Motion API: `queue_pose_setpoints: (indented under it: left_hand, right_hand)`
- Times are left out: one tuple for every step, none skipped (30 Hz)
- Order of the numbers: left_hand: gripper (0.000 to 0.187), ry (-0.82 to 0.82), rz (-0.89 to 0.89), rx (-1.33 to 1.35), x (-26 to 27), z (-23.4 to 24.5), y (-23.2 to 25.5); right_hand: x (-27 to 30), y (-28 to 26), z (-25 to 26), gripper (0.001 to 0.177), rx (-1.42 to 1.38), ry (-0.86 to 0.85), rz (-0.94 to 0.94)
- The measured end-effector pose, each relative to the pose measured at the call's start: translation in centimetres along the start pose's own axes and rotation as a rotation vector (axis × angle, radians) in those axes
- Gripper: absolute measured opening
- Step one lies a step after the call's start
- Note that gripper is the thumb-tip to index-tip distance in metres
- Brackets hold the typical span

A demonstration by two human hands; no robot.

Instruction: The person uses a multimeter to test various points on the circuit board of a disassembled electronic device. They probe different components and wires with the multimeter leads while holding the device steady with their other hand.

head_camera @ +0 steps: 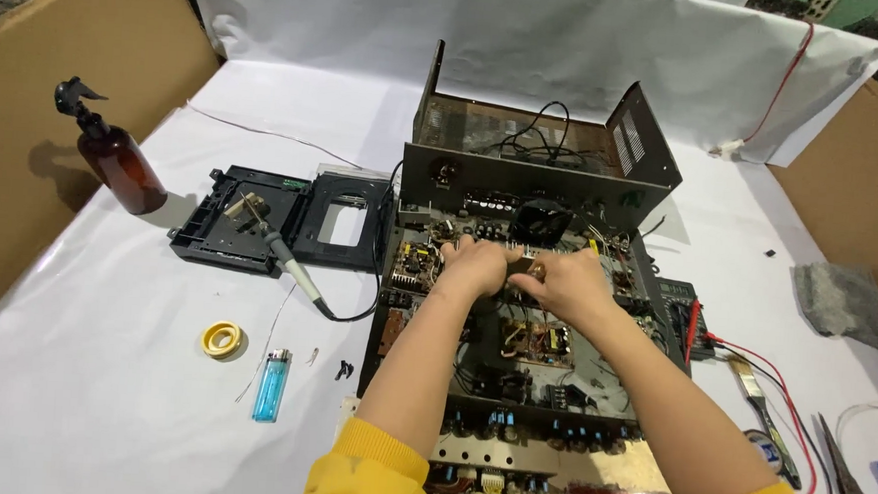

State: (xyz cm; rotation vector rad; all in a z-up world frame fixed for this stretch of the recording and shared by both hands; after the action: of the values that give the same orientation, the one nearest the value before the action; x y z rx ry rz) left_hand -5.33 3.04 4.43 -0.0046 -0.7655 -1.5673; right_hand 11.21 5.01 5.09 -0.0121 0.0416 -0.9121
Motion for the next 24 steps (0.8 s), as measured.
queue_pose_setpoints:
  left_hand:
    - [0.069,-0.004,0.011,0.019,0.3,0.1,0.1]
    - [0.07,-0.008,0.022,0.037,0.5,0.3,0.1]
    - [0.07,-0.012,0.029,0.036,-0.1,0.1,-0.1]
    - [0.067,0.025,0.02,0.048,-0.6,0.0,-0.3]
    - [0.064,0.061,0.007,0.062,-1.2,-0.1,-0.4]
    - [0.064,0.058,0.01,0.062,-0.6,0.7,-0.6]
    - [0.059,0.118,0.018,0.045,0.0,1.6,-0.6]
    - [0.054,0.178,0.026,0.029,0.5,2.4,-0.7]
    - [0.054,0.172,0.031,0.034,1.0,2.6,-1.4]
    - [0.04,0.247,0.03,-0.048,1.6,3.0,-2.0]
    - [0.029,0.327,0.033,-0.135,2.3,3.7,-2.7]
    - [0.029,0.325,0.04,-0.133,2.2,3.1,-3.5]
    - [0.024,0.339,0.053,-0.191,2.1,2.5,-4.4]
    - [0.022,0.351,0.066,-0.248,2.0,1.9,-5.2]
    - [0.022,0.35,0.07,-0.246,2.8,1.4,-5.4]
    - [0.024,0.307,0.055,-0.312,3.4,0.9,-5.6]
    - [0.029,0.262,0.039,-0.378,4.1,0.3,-5.7]
    - [0.029,0.259,0.043,-0.377,4.6,0.0,-5.8]
    - [0.032,0.221,0.028,-0.412,5.0,-0.3,-5.8]
    - [0.035,0.184,0.014,-0.446,5.3,-0.5,-5.8]
    - [0.035,0.182,0.012,-0.446,5.2,-0.8,-5.9]
    - [0.039,0.155,0.003,-0.45,5.0,-1.2,-6.0]
    - [0.044,0.13,-0.004,-0.454,4.9,-1.5,-6.2]
    - [0.044,0.131,-0.004,-0.452,4.8,-1.4,-6.2]
  right_hand:
    - [0.2,0.1,0.2,0.033,-0.035,0.003,-0.034]
    - [0.3,0.2,0.4,0.034,-0.07,0.006,-0.069]
    - [0.6,0.0,1.0,0.034,-0.076,0.003,-0.067]
    - [0.9,-0.1,1.7,0.033,-0.142,0.022,-0.094]
    - [1.2,0.0,2.4,0.032,-0.205,0.04,-0.124]
    - [1.5,-0.3,3.2,0.032,-0.208,0.037,-0.125]
    - [1.9,-0.2,4.1,0.025,-0.353,0.083,-0.133]
    - [2.3,-0.2,4.8,0.018,-0.498,0.13,-0.142]
    - [2.4,-0.1,4.9,0.018,-0.5,0.121,-0.142]
    - [2.5,0.1,5.0,0.019,-0.574,0.108,-0.154]
    - [2.3,0.2,5.1,0.021,-0.651,0.1,-0.162]
    - [2.3,-0.6,5.3,0.021,-0.654,0.094,-0.158]
    - [2.4,-1.3,5.3,0.023,-0.643,0.051,-0.162]
    - [2.5,-2.1,5.3,0.026,-0.631,0.007,-0.166]
    - [2.3,-2.6,4.9,0.026,-0.633,0.003,-0.164]
    - [2.2,-3.0,4.5,0.027,-0.607,-0.025,-0.176]
    - [2.0,-3.5,4.0,0.028,-0.584,-0.054,-0.189]
    - [1.8,-4.0,3.6,0.028,-0.586,-0.058,-0.188]
    - [1.6,-4.3,3.3,0.025,-0.543,-0.07,-0.205]
    - [1.3,-4.7,3.0,0.023,-0.5,-0.082,-0.222]
    - [1.0,-4.6,2.6,0.023,-0.5,-0.083,-0.224]
    - [0.7,-4.6,2.2,0.022,-0.391,-0.08,-0.19]
    - [0.2,-4.7,1.8,0.022,-0.281,-0.077,-0.152]
    - [0.1,-4.9,1.8,0.022,-0.28,-0.078,-0.152]
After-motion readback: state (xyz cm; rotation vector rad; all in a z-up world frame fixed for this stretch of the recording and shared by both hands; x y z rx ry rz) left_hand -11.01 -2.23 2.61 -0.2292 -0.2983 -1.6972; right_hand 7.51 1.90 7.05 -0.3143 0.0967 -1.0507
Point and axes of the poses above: each hand's wrist, its own x-axis away from the middle knuckle, its own z-axis out of the back of the hand, y = z × x, the point moved 2 cm from there along -x, towards the middle knuckle, and after that the axes turned 11 degrees about -y, right-handed, at the moved point
